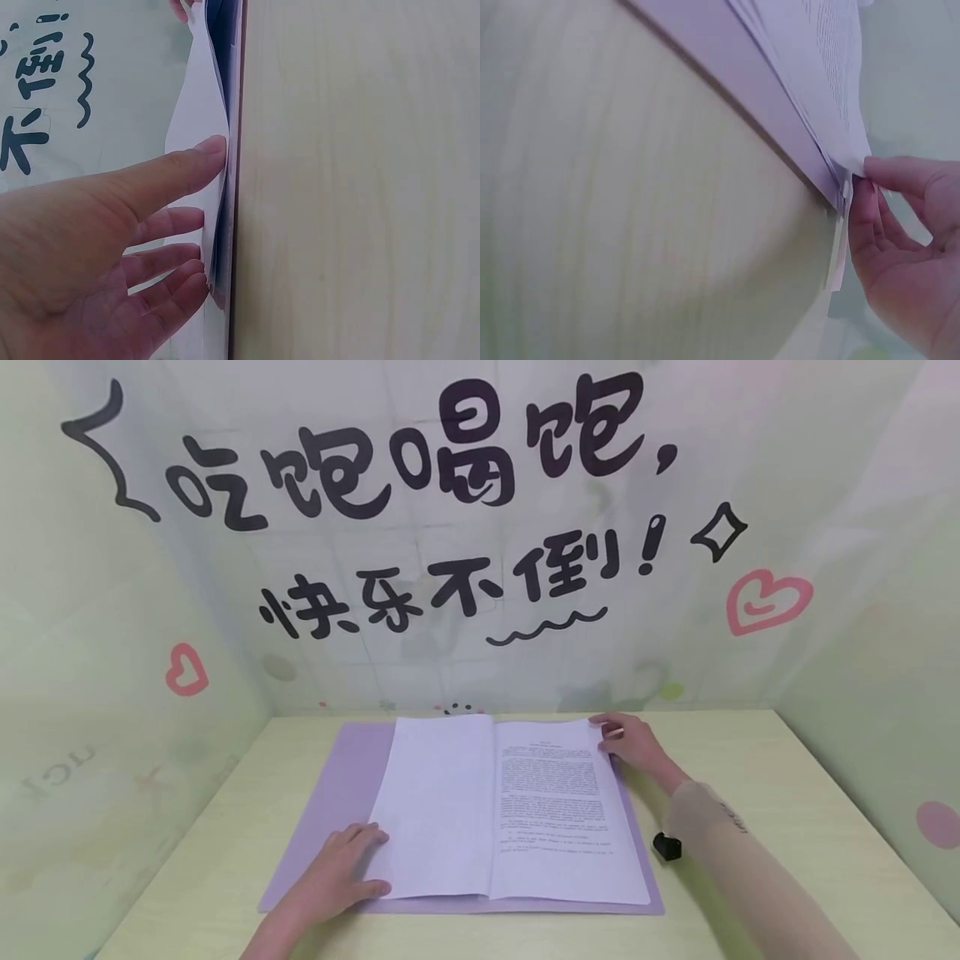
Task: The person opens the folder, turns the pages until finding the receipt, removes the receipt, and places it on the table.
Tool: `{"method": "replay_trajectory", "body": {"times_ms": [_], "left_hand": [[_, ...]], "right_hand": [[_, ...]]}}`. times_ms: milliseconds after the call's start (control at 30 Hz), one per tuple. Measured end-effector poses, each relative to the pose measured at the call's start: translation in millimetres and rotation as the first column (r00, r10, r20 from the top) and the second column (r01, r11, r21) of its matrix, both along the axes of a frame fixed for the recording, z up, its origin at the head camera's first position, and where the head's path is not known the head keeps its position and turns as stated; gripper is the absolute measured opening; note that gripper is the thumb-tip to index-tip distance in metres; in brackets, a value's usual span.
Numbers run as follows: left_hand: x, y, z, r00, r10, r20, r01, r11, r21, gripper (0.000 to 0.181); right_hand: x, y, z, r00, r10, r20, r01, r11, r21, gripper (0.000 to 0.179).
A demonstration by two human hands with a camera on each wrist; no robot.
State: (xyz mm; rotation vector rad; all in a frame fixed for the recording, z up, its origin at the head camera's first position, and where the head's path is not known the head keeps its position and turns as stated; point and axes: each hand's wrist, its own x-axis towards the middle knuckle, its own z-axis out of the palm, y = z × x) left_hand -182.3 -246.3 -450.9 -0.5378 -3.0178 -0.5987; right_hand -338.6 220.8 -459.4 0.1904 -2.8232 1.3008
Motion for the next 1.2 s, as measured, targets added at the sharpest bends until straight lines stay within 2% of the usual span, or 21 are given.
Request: {"method": "replay_trajectory", "body": {"times_ms": [233, 400, 667, 767, 967, 1200], "left_hand": [[0.8, 0.5, 0.7, 1.000, -0.003, 0.000, 0.003, 1.000, 0.000, 0.057], [-0.2, -1.4, -2.1, 1.000, -0.001, -0.007, 0.001, 1.000, 0.002, 0.058], [0.3, -1.9, -1.8, 1.000, -0.001, -0.008, 0.001, 1.000, 0.014, 0.058], [0.9, -2.1, -1.7, 1.000, 0.003, 0.005, -0.003, 1.000, 0.024, 0.059], [1.3, -2.1, -1.9, 1.000, 0.010, 0.010, -0.010, 0.999, 0.032, 0.059], [0.7, -2.7, -2.4, 1.000, 0.010, 0.005, -0.011, 0.999, 0.034, 0.059]], "right_hand": [[-0.7, 6, 3.5, 1.000, 0.027, -0.002, -0.027, 0.999, 0.017, 0.036], [0.4, 9, 18.4, 0.995, 0.088, -0.036, -0.086, 0.995, 0.043, 0.036], [-6.7, 13, 40.9, 0.987, 0.157, 0.036, -0.156, 0.988, -0.008, 0.038], [-10.2, 15, 52.1, 0.978, 0.203, 0.038, -0.204, 0.979, 0.013, 0.039], [-15.0, 10, 80.3, 0.956, 0.291, -0.024, -0.287, 0.953, 0.099, 0.038], [-21.8, -5, 108.4, 0.934, 0.352, -0.062, -0.343, 0.932, 0.118, 0.036]]}}
